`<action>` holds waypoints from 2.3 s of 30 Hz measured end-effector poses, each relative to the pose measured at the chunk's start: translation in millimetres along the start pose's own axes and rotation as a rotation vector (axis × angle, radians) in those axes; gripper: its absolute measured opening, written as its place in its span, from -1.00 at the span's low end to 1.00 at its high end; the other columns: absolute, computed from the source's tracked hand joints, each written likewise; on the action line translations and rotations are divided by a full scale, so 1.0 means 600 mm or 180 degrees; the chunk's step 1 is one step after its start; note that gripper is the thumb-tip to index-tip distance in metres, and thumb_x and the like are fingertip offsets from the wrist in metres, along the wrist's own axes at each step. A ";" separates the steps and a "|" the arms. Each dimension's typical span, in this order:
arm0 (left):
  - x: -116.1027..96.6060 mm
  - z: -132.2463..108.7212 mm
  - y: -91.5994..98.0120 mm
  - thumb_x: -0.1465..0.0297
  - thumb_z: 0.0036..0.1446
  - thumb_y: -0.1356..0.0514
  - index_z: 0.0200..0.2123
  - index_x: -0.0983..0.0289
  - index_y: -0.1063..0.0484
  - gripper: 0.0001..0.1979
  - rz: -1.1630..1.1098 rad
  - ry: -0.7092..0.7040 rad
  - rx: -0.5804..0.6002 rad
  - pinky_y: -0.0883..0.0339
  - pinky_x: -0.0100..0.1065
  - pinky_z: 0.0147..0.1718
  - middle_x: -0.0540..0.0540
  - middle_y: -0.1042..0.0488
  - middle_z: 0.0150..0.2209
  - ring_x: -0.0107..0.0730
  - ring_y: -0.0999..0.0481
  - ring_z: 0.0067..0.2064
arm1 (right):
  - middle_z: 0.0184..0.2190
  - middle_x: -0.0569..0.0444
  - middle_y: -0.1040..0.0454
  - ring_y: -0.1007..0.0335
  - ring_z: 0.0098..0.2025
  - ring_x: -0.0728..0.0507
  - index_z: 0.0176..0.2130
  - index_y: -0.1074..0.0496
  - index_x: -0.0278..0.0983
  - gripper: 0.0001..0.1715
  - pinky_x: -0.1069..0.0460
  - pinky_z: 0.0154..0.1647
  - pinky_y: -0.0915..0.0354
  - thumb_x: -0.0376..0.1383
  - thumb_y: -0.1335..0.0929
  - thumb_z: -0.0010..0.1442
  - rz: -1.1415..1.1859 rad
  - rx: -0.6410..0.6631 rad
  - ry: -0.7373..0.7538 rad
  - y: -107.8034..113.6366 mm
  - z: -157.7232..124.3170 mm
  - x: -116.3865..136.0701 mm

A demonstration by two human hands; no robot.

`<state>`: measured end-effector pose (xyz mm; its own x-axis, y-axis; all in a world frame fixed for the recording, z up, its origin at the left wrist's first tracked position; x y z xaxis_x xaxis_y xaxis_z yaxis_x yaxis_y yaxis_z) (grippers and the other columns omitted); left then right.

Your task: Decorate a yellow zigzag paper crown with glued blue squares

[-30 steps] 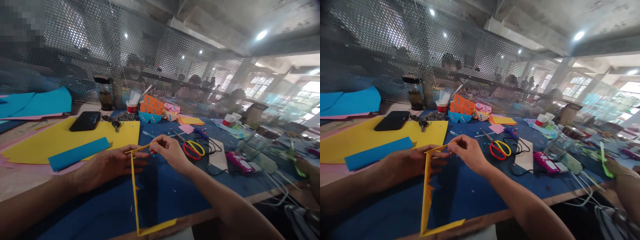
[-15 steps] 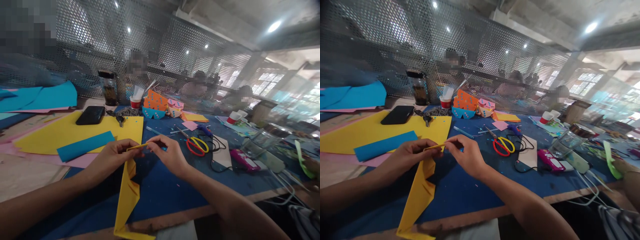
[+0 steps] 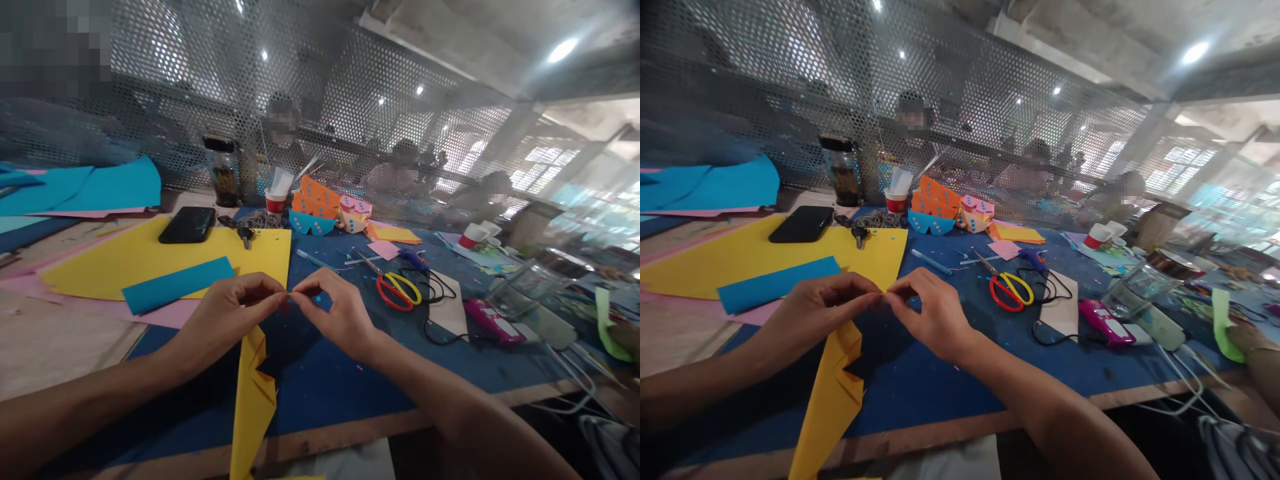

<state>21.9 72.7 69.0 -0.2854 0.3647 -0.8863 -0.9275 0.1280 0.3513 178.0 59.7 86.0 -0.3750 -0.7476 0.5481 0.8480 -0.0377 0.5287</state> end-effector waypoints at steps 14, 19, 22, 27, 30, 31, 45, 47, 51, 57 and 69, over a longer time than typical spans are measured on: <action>0.016 -0.002 -0.010 0.26 0.15 -0.33 -0.38 0.24 -0.58 -0.83 -0.0261 0.0117 0.0091 -0.50 -0.40 -0.33 0.04 -0.65 -0.43 -0.31 -0.66 -0.35 | -0.19 -0.05 -0.64 -0.53 -0.12 -0.17 -0.13 -0.51 -0.22 -0.80 -0.06 -0.06 -0.39 -0.28 -0.29 0.50 -0.1064 0.0356 0.0704 -0.015 -0.007 0.043; 0.016 -0.004 -0.007 0.27 0.14 -0.33 -0.38 0.23 -0.57 -0.84 -0.0167 0.0073 0.0083 -0.52 -0.37 -0.32 0.04 -0.65 -0.42 -0.27 -0.67 -0.34 | -0.20 0.00 -0.64 -0.54 -0.12 -0.14 -0.18 -0.54 -0.21 -0.73 -0.04 -0.03 -0.40 -0.20 -0.29 0.50 -0.0263 0.0386 0.0076 -0.011 -0.001 0.023; 0.013 -0.005 -0.010 0.26 0.16 -0.33 -0.38 0.23 -0.58 -0.84 -0.0083 0.0081 0.0159 -0.53 -0.37 -0.29 0.04 -0.67 -0.40 -0.26 -0.68 -0.32 | -0.28 0.07 -0.61 -0.54 -0.21 -0.08 -0.22 -0.55 -0.23 -0.69 0.03 -0.15 -0.43 -0.11 -0.34 0.46 0.0845 0.0398 -0.0933 -0.017 0.002 -0.026; 0.001 -0.005 -0.014 0.27 0.16 -0.30 -0.39 0.21 -0.61 -0.84 0.0073 0.0034 0.0230 -0.51 -0.36 -0.30 0.05 -0.69 -0.40 -0.25 -0.67 -0.32 | -0.35 0.13 -0.60 -0.56 -0.27 -0.08 -0.24 -0.50 -0.25 -0.56 0.01 -0.15 -0.48 0.03 -0.56 0.17 0.1954 0.0827 -0.1640 -0.048 -0.001 -0.057; -0.004 -0.004 -0.013 0.26 0.15 -0.30 -0.40 0.21 -0.62 -0.83 0.0159 0.0025 0.0224 -0.50 -0.36 -0.32 0.05 -0.70 -0.40 -0.24 -0.67 -0.32 | -0.35 0.14 -0.59 -0.56 -0.28 -0.07 -0.25 -0.48 -0.25 -0.53 0.00 -0.14 -0.48 0.01 -0.60 0.10 0.2072 0.0895 -0.1764 -0.053 -0.005 -0.062; -0.004 -0.005 -0.013 0.26 0.14 -0.31 -0.40 0.21 -0.62 -0.83 0.0178 0.0025 0.0221 -0.50 -0.36 -0.32 0.05 -0.70 -0.40 -0.24 -0.67 -0.32 | -0.34 0.13 -0.59 -0.57 -0.28 -0.07 -0.24 -0.48 -0.25 -0.53 0.01 -0.15 -0.48 0.01 -0.61 0.09 0.2042 0.0903 -0.1762 -0.054 -0.006 -0.062; 0.014 -0.004 -0.018 0.22 0.16 -0.27 -0.34 0.19 -0.66 -0.80 0.0223 0.0154 0.0391 -0.49 -0.31 -0.28 0.06 -0.72 -0.38 -0.17 -0.69 -0.28 | -0.29 0.10 -0.66 -0.55 -0.26 -0.07 -0.21 -0.62 -0.23 -0.71 0.06 -0.21 -0.37 -0.07 -0.44 0.39 0.0472 0.0796 -0.0769 -0.027 -0.003 -0.036; 0.015 -0.004 -0.019 0.23 0.17 -0.26 -0.32 0.18 -0.66 -0.80 0.0213 0.0157 0.0426 -0.50 -0.30 -0.27 0.06 -0.73 -0.36 -0.16 -0.70 -0.26 | -0.28 0.09 -0.66 -0.55 -0.25 -0.07 -0.21 -0.62 -0.23 -0.74 0.06 -0.21 -0.35 -0.12 -0.43 0.42 0.0286 0.0802 -0.0656 -0.025 -0.002 -0.033; 0.014 -0.005 -0.022 0.21 0.19 -0.27 -0.31 0.18 -0.66 -0.79 0.0168 0.0180 0.0470 -0.51 -0.31 -0.27 0.08 -0.73 -0.35 -0.17 -0.70 -0.26 | -0.28 0.08 -0.66 -0.55 -0.25 -0.07 -0.21 -0.62 -0.23 -0.76 0.06 -0.22 -0.35 -0.15 -0.42 0.42 0.0195 0.0758 -0.0568 -0.024 -0.002 -0.030; 0.012 -0.002 -0.019 0.19 0.16 -0.29 -0.32 0.20 -0.64 -0.78 0.0189 0.0208 0.0386 -0.51 -0.31 -0.28 0.08 -0.72 -0.35 -0.15 -0.69 -0.26 | -0.32 0.11 -0.66 -0.58 -0.29 -0.07 -0.22 -0.57 -0.24 -0.73 0.06 -0.23 -0.42 -0.08 -0.48 0.34 0.0614 0.0674 -0.0934 -0.027 -0.006 -0.038; 0.027 0.000 -0.015 0.20 0.16 -0.33 -0.33 0.20 -0.64 -0.80 0.0086 0.0244 0.0314 -0.48 -0.35 -0.30 0.06 -0.72 -0.36 -0.21 -0.68 -0.29 | -0.27 0.07 -0.63 -0.57 -0.23 -0.09 -0.19 -0.51 -0.22 -0.93 0.03 -0.16 -0.41 -0.29 -0.39 0.37 -0.0220 0.0477 -0.0276 -0.019 -0.008 -0.005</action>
<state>25.9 77.6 51.7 -0.3310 0.2980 -0.8953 -0.8920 0.2106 0.3999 171.6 59.0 75.3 -0.4668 -0.6864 0.5576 0.7563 0.0169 0.6540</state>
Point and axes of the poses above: each hand's wrist, its own z-axis towards the middle knuckle, its own y-axis out of the back of the hand, x = y × z, the point moved 9 cm from there along z, towards the middle knuckle
